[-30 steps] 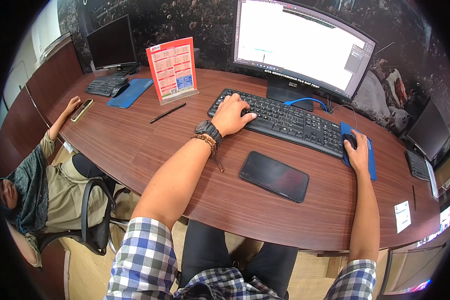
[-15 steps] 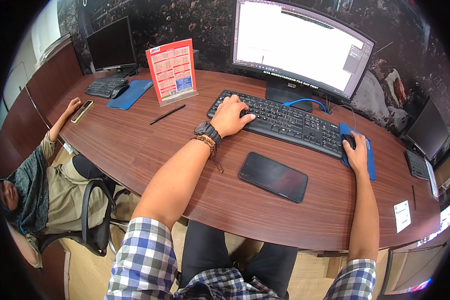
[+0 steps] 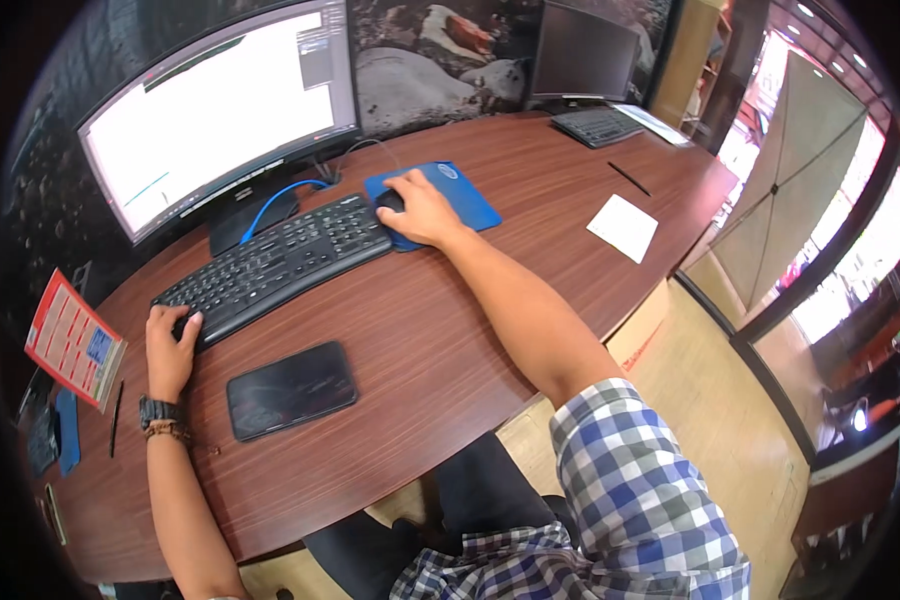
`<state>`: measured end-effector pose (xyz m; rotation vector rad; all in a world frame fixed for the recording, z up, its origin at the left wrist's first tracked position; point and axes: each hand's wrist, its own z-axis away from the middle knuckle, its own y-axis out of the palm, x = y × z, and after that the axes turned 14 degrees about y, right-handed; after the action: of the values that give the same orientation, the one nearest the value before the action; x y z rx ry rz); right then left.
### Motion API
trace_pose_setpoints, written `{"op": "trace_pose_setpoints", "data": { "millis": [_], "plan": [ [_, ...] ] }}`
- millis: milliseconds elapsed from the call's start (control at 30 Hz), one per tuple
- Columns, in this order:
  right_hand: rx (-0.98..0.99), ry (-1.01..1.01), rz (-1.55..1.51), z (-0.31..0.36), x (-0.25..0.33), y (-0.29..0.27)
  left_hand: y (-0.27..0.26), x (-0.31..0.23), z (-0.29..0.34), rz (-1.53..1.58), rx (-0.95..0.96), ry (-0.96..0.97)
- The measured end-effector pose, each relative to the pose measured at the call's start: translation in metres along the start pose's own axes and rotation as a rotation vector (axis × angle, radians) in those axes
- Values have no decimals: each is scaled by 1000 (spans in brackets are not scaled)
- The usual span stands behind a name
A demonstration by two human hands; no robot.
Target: The recorder is using a computer at a desk to design or edit graphics on a monitor.
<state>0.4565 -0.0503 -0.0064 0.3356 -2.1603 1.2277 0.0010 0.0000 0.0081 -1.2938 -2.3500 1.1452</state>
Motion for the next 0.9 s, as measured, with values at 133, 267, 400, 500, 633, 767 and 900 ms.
{"op": "trace_pose_setpoints", "data": {
  "millis": [133,267,400,500,633,767,900],
  "plan": [
    [23,19,-20,5,2,-1,3,9,0,7,42,-36],
    [6,35,-1,4,3,4,6,28,6,-11,46,12],
    [-11,20,2,2,-2,3,9,29,4,8,51,-5],
    [-17,21,-4,3,4,2,8,43,6,-22,82,13],
    [-23,38,-1,3,3,4,10,51,7,-11,80,46],
    [-1,59,-20,3,2,2,13,54,7,0,90,19],
    [-34,45,-25,0,-3,9,15,66,8,8,120,44]
  ]
}}
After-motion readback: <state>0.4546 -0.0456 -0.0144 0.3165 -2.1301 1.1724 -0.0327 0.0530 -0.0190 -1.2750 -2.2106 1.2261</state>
